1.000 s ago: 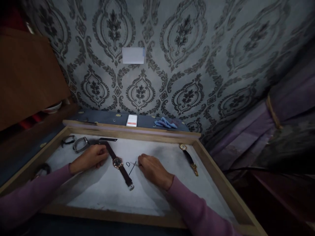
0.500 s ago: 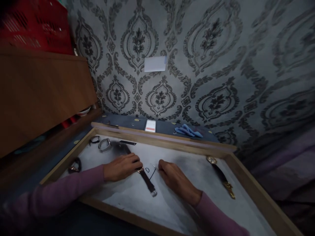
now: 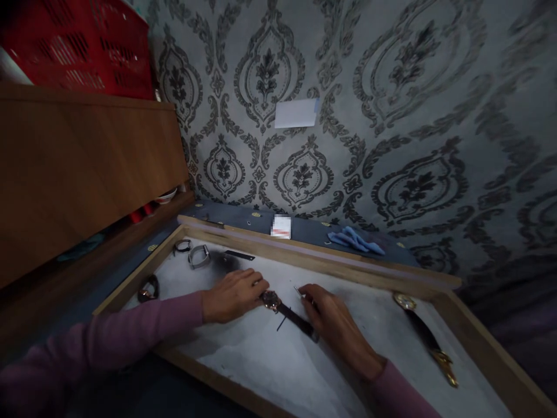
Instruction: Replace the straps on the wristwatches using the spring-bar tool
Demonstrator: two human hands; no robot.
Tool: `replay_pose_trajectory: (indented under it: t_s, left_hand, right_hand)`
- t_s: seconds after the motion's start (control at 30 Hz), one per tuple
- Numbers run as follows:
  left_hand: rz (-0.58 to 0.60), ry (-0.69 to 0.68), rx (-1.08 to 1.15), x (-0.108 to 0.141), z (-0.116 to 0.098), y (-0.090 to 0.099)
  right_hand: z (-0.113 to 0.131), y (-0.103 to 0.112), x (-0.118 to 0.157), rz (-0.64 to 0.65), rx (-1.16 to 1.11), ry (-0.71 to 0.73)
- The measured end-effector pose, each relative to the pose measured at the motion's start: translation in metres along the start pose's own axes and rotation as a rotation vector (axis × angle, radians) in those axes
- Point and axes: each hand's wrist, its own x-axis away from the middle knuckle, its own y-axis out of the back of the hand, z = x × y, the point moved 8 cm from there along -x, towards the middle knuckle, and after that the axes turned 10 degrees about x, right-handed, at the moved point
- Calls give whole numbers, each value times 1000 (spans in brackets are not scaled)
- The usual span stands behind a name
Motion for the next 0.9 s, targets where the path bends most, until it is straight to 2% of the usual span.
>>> replay_pose_trajectory:
  t_s: [0.1,0.17,0.3,0.37,0.43,0.63,0.9]
  left_hand:
    - [34,157,-8,19,26,25]
    - [54,331,4,38,57,44]
    - [20,561,-60,77,123,83]
    - [20,661,-96,94,151,93]
    - [39,712,-121,107,167,95]
    - [65,705,-174,121,172,78]
    - [48,683,-221,119,169,72]
  right_hand:
    - [4,2,1,17,13,3]
    - [6,3,1,14,16,8]
    - [7,2,0,12,-9,16]
    - [7,1,0,15,-22,28]
    - [8,1,-1,11,-26,47]
    - [10,2,0,12,-13,56]
    - [9,2,1,1,-22,62]
